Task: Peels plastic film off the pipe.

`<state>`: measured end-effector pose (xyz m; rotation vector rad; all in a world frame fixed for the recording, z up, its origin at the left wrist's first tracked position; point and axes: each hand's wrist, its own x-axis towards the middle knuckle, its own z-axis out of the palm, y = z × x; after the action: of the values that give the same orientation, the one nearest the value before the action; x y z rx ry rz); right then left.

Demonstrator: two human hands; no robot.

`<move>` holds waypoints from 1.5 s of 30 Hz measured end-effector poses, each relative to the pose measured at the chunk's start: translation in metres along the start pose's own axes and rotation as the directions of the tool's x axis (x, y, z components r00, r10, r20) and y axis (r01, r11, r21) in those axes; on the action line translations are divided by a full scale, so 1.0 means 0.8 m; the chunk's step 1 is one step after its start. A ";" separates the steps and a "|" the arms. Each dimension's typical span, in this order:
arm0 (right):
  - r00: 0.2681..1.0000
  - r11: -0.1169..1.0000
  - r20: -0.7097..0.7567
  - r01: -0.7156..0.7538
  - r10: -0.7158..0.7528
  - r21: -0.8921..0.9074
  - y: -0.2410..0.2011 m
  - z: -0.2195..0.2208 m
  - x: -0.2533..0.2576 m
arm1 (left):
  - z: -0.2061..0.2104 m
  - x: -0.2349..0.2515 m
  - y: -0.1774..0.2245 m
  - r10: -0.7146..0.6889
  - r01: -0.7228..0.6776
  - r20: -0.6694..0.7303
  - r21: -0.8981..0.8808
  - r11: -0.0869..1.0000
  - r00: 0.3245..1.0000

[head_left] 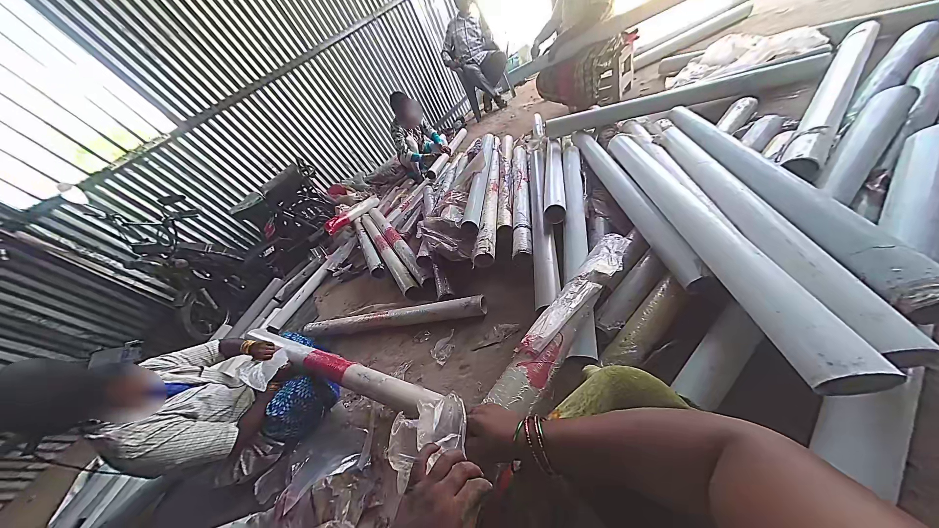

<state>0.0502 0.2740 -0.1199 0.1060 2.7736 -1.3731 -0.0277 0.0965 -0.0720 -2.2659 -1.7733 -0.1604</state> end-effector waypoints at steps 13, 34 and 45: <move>0.989 0.964 -0.046 -0.124 0.139 0.235 0.007 -0.003 0.011 | 0.023 0.007 -0.043 -0.174 0.207 0.295 -0.084 0.975 0.939; 0.916 0.784 -0.236 -0.121 0.325 0.609 0.053 -0.042 0.025 | 0.071 0.032 -0.060 -0.343 0.323 0.214 0.123 0.938 0.915; 0.954 0.968 -0.189 -0.209 0.233 0.137 0.058 -0.063 0.012 | 0.070 0.039 -0.081 -0.153 0.206 0.261 -0.188 0.960 0.953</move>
<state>0.0437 0.3424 -0.1269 0.5764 2.7281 -1.5399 -0.0863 0.1550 -0.1096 -2.3507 -2.1889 -0.1154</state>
